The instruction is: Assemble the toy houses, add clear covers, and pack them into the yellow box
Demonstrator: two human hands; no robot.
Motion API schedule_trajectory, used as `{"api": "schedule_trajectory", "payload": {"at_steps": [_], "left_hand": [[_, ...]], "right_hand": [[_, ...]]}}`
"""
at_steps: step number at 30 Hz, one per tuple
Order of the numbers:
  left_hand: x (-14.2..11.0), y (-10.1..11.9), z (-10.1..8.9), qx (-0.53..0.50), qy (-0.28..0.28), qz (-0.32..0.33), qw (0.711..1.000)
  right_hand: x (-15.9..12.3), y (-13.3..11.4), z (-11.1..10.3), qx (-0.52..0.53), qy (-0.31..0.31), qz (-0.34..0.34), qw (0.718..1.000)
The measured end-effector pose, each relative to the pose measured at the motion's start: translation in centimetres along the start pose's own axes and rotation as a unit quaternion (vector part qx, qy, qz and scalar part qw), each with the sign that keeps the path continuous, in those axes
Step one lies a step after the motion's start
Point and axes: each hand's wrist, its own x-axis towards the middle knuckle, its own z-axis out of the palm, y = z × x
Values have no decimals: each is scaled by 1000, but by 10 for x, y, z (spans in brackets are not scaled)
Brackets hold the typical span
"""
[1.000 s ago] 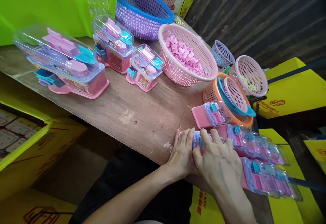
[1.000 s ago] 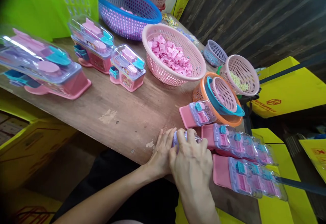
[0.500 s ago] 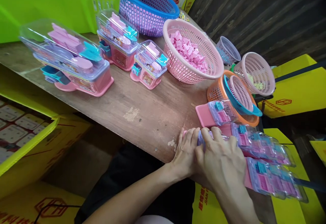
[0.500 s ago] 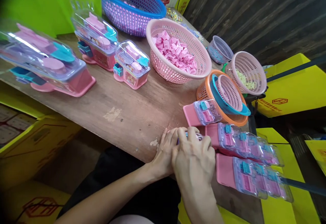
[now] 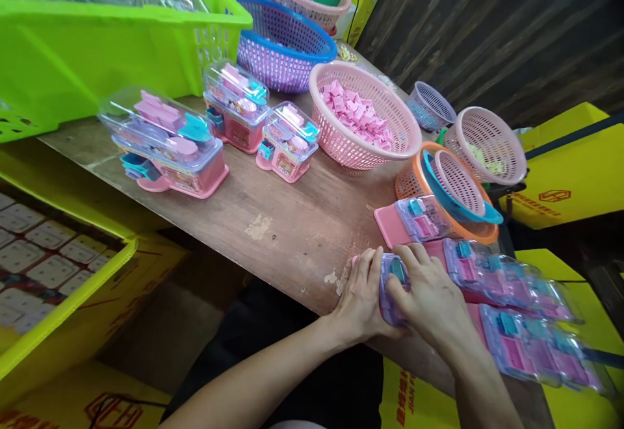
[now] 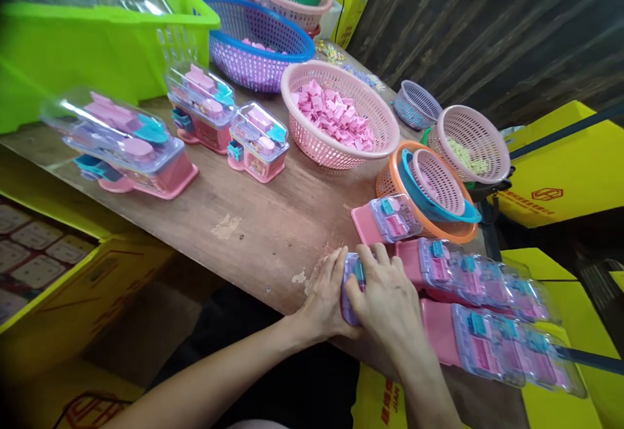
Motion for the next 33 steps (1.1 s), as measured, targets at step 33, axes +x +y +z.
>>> {"api": "schedule_trajectory", "payload": {"at_steps": [33], "left_hand": [[165,13,-244,574,6,2,819]], "right_hand": [[-73,107,64,84,280,125,948]]}}
